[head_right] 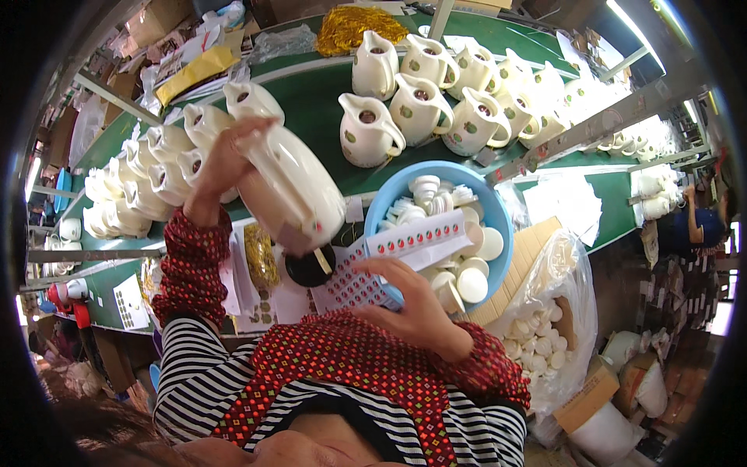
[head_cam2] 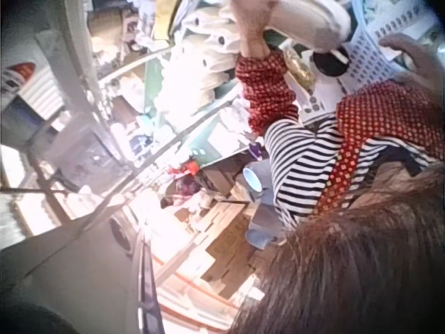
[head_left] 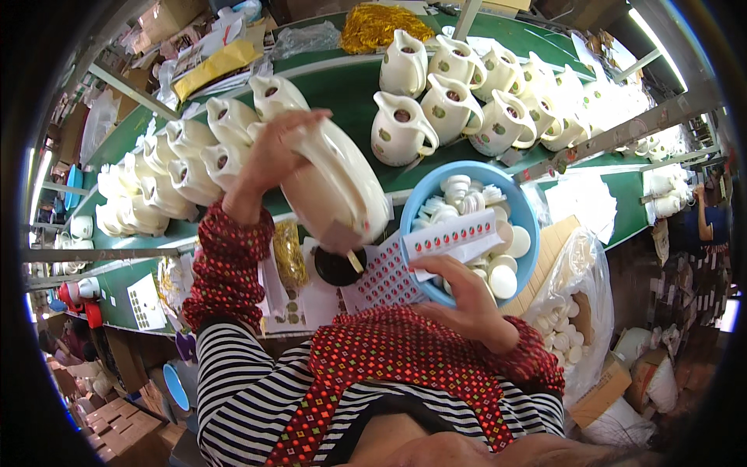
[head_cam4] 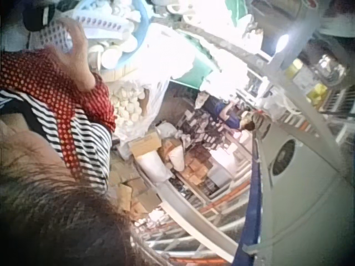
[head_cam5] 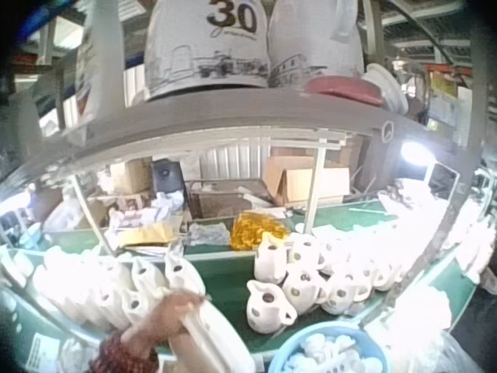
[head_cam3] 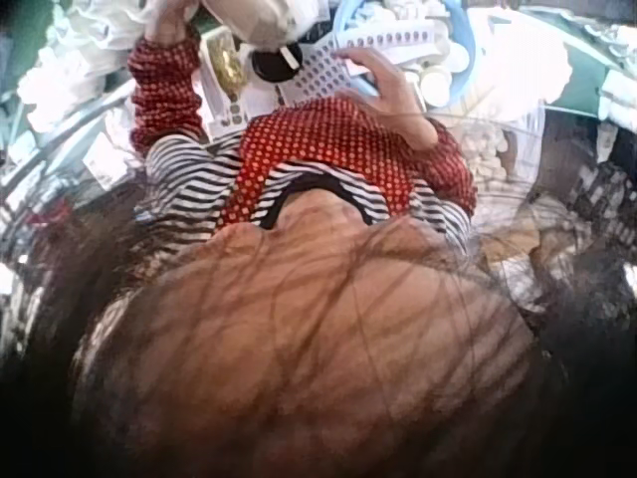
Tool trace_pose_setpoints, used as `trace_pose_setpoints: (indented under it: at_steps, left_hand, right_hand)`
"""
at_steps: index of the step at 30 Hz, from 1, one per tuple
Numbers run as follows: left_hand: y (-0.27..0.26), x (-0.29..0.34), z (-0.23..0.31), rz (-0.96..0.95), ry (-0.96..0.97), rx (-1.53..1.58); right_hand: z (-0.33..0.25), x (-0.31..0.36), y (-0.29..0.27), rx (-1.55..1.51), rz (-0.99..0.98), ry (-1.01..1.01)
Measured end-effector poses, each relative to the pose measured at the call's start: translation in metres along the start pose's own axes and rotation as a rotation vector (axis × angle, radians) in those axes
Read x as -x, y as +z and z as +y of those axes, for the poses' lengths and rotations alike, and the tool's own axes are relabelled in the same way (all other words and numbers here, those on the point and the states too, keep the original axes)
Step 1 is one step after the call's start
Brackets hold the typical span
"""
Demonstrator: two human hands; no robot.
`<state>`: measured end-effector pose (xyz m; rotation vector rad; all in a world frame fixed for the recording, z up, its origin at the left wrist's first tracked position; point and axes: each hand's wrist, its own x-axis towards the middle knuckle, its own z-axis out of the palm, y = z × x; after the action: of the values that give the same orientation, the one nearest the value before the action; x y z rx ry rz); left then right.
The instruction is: The person repeatedly picks up white ceramic pitchers from a green workbench, applies small round stickers to their sides, and places them back. The person also handles sticker sheets and a blue bowl of small white parts.
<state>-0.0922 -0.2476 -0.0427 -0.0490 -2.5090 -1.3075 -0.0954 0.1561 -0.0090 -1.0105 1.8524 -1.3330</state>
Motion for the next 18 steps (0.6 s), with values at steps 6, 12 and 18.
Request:
trace_pose_setpoints:
  at_steps: [6,12,18]
  left_hand:
    - [-0.009,-0.126,-0.070,0.343,0.068,-0.697]
    - [0.051,-0.202,-0.170,0.302,-0.028,-0.889]
    - [0.111,-0.228,-0.258,0.222,-0.181,-0.954]
  right_hand:
    - [-0.066,0.005,-0.037,-0.686,0.070,-0.650]
    - [-0.051,-0.001,-0.048,-0.889,0.125,-0.847]
    - [-0.015,-0.002,-0.058,-0.886,0.141,-0.912]
